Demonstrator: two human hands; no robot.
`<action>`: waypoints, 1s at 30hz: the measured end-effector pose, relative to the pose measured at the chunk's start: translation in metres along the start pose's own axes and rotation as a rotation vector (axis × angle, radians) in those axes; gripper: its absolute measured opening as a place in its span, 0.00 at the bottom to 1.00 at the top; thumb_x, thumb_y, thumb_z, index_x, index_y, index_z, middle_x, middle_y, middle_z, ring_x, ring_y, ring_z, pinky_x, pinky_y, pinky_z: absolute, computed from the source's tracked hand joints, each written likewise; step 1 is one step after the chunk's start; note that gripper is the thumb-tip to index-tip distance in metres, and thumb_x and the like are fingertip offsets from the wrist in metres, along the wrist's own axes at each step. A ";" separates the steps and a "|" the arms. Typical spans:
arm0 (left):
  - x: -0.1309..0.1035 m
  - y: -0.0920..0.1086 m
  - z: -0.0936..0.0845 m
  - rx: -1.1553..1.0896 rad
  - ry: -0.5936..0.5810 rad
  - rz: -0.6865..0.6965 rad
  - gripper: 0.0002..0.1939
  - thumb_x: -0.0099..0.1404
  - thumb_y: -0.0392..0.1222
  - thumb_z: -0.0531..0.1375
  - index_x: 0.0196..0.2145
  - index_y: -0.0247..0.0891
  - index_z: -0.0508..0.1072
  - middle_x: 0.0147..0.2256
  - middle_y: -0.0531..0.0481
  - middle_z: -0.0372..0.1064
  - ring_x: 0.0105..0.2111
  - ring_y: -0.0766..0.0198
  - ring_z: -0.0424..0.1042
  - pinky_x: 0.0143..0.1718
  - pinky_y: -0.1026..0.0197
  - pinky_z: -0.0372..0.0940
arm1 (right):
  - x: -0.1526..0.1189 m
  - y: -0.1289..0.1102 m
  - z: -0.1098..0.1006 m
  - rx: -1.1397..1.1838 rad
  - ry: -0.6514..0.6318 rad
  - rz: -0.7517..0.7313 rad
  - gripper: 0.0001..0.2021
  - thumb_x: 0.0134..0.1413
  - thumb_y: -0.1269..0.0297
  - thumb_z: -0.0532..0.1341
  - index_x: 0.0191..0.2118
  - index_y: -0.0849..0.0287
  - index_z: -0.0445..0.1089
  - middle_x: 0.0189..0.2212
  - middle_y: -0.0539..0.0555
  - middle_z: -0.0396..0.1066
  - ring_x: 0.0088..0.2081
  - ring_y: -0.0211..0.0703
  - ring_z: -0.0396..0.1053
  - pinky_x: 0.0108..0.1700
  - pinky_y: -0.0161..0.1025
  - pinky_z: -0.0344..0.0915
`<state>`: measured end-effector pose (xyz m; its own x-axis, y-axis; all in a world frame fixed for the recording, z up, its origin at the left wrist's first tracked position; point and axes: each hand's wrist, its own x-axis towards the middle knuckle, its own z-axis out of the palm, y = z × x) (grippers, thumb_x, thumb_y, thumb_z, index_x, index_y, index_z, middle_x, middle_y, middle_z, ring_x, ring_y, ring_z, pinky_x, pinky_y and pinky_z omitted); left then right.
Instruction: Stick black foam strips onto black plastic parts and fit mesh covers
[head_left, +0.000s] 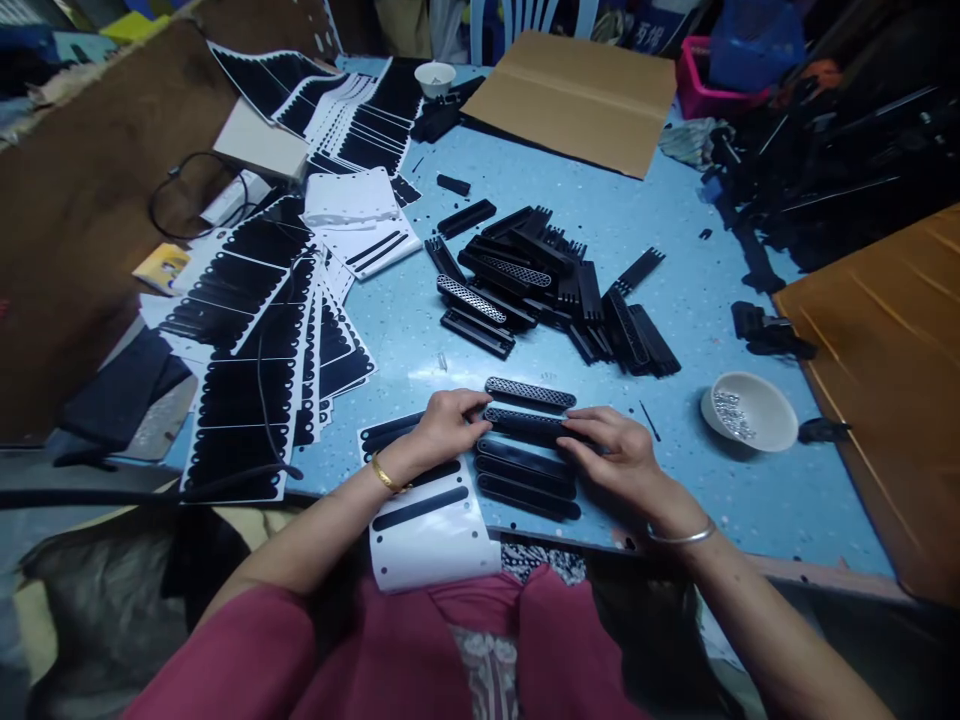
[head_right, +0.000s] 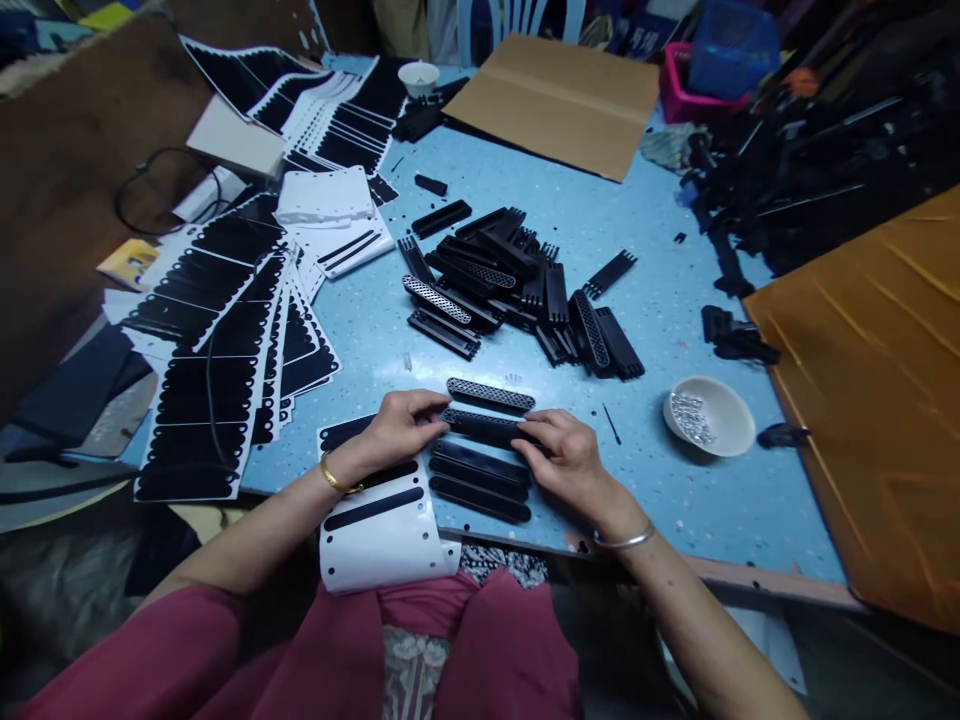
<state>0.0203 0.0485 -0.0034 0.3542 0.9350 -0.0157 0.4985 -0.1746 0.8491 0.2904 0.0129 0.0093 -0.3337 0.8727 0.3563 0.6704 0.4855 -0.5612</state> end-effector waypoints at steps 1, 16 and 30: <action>0.001 0.000 0.000 -0.049 -0.017 -0.022 0.15 0.55 0.34 0.63 0.42 0.32 0.79 0.33 0.46 0.76 0.27 0.66 0.71 0.30 0.64 0.66 | 0.001 -0.001 0.001 -0.002 0.002 -0.003 0.06 0.56 0.65 0.64 0.37 0.59 0.78 0.36 0.60 0.78 0.36 0.48 0.76 0.38 0.44 0.75; 0.002 0.006 -0.004 -0.289 -0.086 -0.148 0.12 0.55 0.33 0.63 0.38 0.30 0.79 0.23 0.52 0.71 0.23 0.70 0.67 0.25 0.68 0.62 | 0.014 -0.008 0.008 0.037 -0.033 -0.029 0.05 0.57 0.66 0.63 0.37 0.58 0.77 0.33 0.57 0.79 0.33 0.46 0.76 0.35 0.43 0.74; 0.003 0.001 -0.001 -0.309 -0.076 -0.145 0.11 0.55 0.33 0.64 0.37 0.31 0.80 0.23 0.53 0.71 0.22 0.70 0.66 0.25 0.68 0.62 | 0.015 -0.004 0.011 0.002 -0.077 -0.046 0.06 0.57 0.67 0.62 0.37 0.58 0.77 0.33 0.57 0.79 0.33 0.46 0.76 0.35 0.42 0.74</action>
<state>0.0207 0.0511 -0.0018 0.3611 0.9156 -0.1769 0.2891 0.0704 0.9547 0.2751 0.0249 0.0087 -0.4145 0.8507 0.3232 0.6519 0.5254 -0.5468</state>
